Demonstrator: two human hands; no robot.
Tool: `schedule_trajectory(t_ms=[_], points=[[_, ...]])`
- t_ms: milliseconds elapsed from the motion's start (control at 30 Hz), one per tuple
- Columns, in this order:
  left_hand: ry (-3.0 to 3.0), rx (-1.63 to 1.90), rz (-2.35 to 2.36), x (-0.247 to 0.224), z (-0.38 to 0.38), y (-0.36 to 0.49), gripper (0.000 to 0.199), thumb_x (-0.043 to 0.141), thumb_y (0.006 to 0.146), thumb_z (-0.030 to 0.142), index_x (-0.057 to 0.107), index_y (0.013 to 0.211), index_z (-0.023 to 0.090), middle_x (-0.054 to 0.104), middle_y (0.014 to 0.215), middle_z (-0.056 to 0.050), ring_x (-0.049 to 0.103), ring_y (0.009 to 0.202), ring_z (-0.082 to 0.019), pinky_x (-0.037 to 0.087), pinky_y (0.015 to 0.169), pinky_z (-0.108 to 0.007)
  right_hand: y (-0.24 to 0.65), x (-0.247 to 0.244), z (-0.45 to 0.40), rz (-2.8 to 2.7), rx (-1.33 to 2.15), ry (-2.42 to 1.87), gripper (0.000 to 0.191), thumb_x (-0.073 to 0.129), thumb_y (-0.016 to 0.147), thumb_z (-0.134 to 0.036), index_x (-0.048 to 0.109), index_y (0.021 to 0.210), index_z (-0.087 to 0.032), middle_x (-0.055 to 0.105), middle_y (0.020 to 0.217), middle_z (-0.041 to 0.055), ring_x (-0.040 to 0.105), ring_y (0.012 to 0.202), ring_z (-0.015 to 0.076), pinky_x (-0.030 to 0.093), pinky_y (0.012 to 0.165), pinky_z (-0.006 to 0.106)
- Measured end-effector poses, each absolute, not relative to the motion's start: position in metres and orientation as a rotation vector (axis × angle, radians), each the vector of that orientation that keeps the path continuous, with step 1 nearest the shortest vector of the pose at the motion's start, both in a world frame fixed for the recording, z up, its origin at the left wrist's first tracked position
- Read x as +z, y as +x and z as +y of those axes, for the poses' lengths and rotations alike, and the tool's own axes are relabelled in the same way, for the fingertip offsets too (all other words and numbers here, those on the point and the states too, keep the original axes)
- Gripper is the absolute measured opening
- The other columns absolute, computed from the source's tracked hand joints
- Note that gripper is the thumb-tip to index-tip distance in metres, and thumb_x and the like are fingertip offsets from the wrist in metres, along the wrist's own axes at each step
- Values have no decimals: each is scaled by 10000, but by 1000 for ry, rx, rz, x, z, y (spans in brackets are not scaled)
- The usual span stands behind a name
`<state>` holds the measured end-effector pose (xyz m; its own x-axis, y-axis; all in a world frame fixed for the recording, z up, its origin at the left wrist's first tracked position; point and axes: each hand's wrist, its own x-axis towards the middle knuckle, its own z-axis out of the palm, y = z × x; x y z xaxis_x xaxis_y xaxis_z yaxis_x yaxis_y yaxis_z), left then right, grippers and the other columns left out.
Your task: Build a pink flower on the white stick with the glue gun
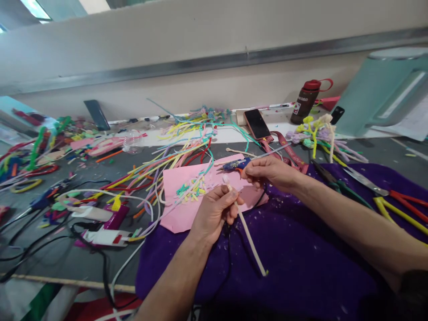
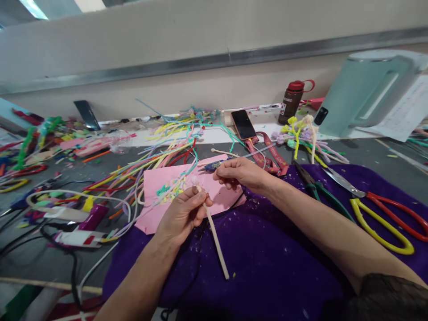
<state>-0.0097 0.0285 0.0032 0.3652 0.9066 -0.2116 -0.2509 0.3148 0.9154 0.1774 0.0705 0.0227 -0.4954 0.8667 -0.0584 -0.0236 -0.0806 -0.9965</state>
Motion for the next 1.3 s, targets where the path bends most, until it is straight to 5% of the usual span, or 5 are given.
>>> schedule_trajectory(t_ms=[267,700,1100,1300], points=[[903,896,872,3,26,-8,185,633,700,303,562,674,134,615,565,2,416,319,-20,267,293,-126,167,14,63,-1604,1627,-800,200,695,645,-265,616,778,-138,564,621,-31,465,502,47,363,458,162],[875,915,876,6,28,-9,217,641,695,325,555,694,126,608,603,17,410,322,-5,291,286,-110,153,20,49,-1522,1467,-852,62,547,732,-212,517,753,-162,539,582,-38,493,456,66,343,417,175],[906,871,902,2,28,-8,249,648,679,356,571,653,120,572,491,9,385,276,-13,253,265,-113,162,32,46,-2115,770,-996,84,522,723,-129,602,727,-152,578,644,-4,502,587,87,363,537,197],[928,843,854,3,29,-9,228,634,705,323,550,661,116,618,596,-4,419,305,-14,269,276,-119,160,35,42,-2182,729,-980,102,505,737,-125,603,716,-148,580,600,-14,464,509,64,325,486,187]])
